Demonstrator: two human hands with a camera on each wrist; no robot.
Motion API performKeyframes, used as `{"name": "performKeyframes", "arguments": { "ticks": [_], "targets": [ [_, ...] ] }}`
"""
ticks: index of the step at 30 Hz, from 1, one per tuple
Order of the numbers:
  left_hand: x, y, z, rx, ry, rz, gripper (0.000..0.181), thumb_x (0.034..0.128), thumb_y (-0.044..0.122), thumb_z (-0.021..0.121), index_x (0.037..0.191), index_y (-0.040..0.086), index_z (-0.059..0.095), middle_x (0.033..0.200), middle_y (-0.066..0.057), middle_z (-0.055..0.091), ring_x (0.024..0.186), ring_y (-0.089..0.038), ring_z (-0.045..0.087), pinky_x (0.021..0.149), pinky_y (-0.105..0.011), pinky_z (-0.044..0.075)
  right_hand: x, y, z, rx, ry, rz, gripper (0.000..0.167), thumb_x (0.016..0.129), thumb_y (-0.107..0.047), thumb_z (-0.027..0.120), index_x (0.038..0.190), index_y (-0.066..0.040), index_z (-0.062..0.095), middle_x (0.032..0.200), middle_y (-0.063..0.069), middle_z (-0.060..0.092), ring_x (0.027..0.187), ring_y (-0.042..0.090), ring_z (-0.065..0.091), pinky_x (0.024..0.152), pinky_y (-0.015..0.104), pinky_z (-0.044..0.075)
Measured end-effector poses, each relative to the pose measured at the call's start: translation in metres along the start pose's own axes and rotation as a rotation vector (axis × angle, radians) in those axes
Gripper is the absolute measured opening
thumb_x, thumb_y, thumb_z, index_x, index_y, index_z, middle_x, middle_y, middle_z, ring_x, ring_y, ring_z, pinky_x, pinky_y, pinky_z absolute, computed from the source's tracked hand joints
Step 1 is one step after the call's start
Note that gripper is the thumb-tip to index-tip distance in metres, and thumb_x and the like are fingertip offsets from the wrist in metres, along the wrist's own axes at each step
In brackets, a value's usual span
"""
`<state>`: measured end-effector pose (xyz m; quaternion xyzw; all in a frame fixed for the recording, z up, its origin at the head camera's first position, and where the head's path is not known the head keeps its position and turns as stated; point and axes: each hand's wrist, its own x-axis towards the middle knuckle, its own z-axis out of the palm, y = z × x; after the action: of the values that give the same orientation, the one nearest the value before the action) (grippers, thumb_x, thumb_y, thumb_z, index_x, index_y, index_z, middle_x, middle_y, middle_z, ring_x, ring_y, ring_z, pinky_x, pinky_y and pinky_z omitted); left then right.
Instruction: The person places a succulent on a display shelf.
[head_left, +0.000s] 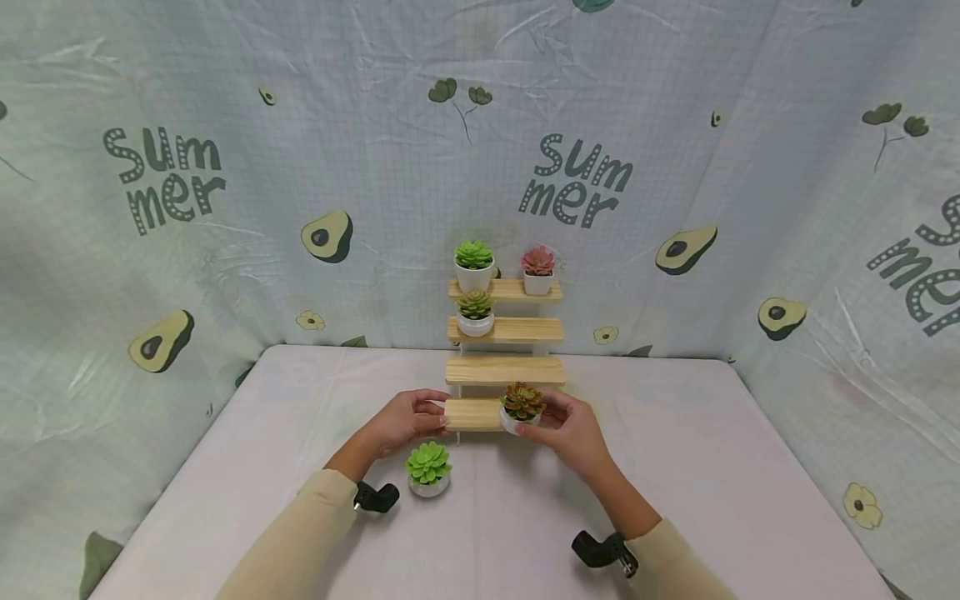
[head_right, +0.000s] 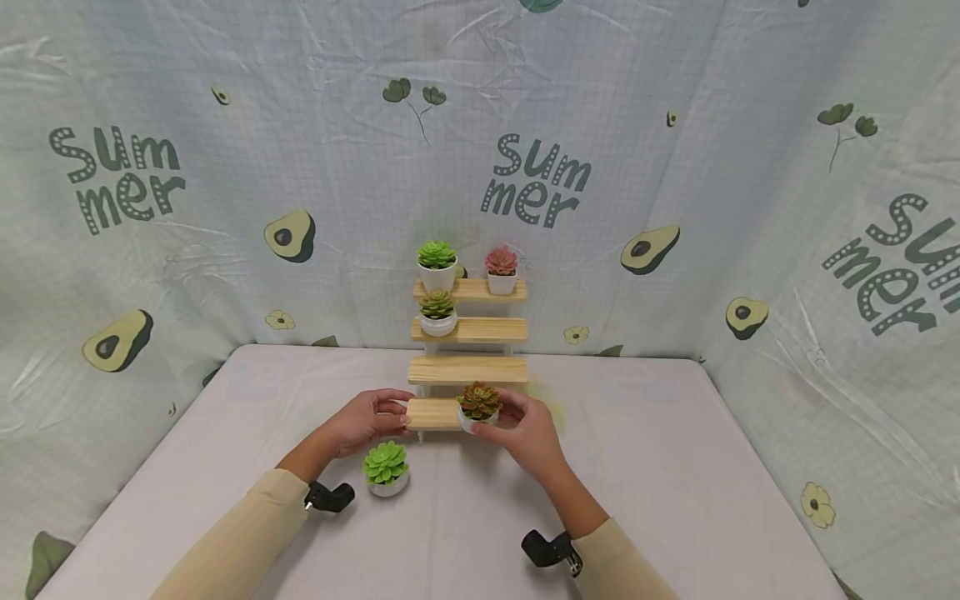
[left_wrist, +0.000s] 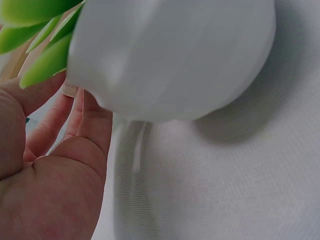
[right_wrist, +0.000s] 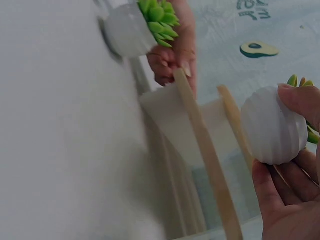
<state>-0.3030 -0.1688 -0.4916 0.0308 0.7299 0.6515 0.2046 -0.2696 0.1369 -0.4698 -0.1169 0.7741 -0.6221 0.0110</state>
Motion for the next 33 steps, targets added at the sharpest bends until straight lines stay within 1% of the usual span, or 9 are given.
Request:
{"name": "performKeyframes", "arguments": {
  "ticks": [5,12,17,23,28,30,33],
  "targets": [
    [0.002,-0.001,-0.001,0.003,-0.004,0.006,0.051,0.0976,0.000,0.066,0.146,-0.002,0.050,0.113,-0.014,0.068,0.091,-0.017,0.072,0.090,-0.037,0.063,0.013,-0.009,-0.010,0.002,0.023,-0.023,0.059,0.078,-0.013,0.090,0.131,-0.003,0.066,0.130,0.017,0.068,0.120,0.027,0.067,0.095,0.021,0.058],
    [0.003,-0.002,-0.001,0.003,-0.001,0.001,0.050,0.0972,0.000,0.066,0.145,-0.001,0.051,0.111,-0.012,0.068,0.091,-0.017,0.072,0.090,-0.037,0.063,0.029,-0.024,-0.018,0.011,0.046,-0.029,0.060,0.081,-0.013,0.088,0.135,-0.003,0.063,0.132,0.018,0.067,0.119,0.028,0.068,0.093,0.020,0.058],
    [0.003,-0.002,-0.001,-0.001,-0.004,0.004,0.050,0.0975,0.000,0.066,0.145,-0.001,0.050,0.109,-0.011,0.067,0.090,-0.017,0.072,0.090,-0.037,0.063,0.041,-0.029,-0.023,0.024,0.057,-0.021,0.060,0.083,-0.013,0.086,0.137,-0.002,0.063,0.132,0.020,0.067,0.114,0.021,0.069,0.089,0.017,0.059],
    [0.003,-0.001,-0.001,0.003,-0.005,0.008,0.051,0.0979,0.000,0.065,0.146,-0.002,0.049,0.110,-0.011,0.068,0.090,-0.017,0.072,0.090,-0.037,0.063,0.055,-0.034,-0.029,0.033,0.066,-0.043,0.060,0.083,-0.013,0.086,0.137,-0.001,0.062,0.132,0.020,0.066,0.107,0.011,0.067,0.085,0.015,0.058],
    [0.002,-0.001,-0.001,0.009,0.001,0.009,0.051,0.0981,0.000,0.065,0.146,-0.002,0.049,0.111,-0.012,0.067,0.090,-0.017,0.072,0.090,-0.037,0.063,0.067,-0.040,-0.032,0.025,0.065,-0.058,0.060,0.084,-0.014,0.085,0.138,-0.002,0.062,0.131,0.020,0.067,0.105,0.011,0.067,0.083,0.015,0.058],
    [0.002,-0.002,-0.001,0.009,0.002,0.009,0.051,0.0981,0.000,0.065,0.146,-0.002,0.049,0.110,-0.012,0.067,0.090,-0.017,0.072,0.090,-0.037,0.063,0.071,-0.042,-0.034,0.019,0.067,-0.057,0.060,0.084,-0.015,0.085,0.139,-0.003,0.061,0.132,0.020,0.066,0.106,0.011,0.067,0.084,0.014,0.058],
    [0.003,-0.002,-0.001,0.008,0.003,0.010,0.050,0.0979,0.000,0.065,0.146,-0.002,0.050,0.110,-0.011,0.067,0.090,-0.017,0.072,0.090,-0.037,0.063,0.078,-0.043,-0.036,0.024,0.075,-0.057,0.061,0.085,-0.017,0.085,0.139,-0.004,0.061,0.130,0.019,0.067,0.104,0.011,0.066,0.082,0.014,0.057]
  ]
}}
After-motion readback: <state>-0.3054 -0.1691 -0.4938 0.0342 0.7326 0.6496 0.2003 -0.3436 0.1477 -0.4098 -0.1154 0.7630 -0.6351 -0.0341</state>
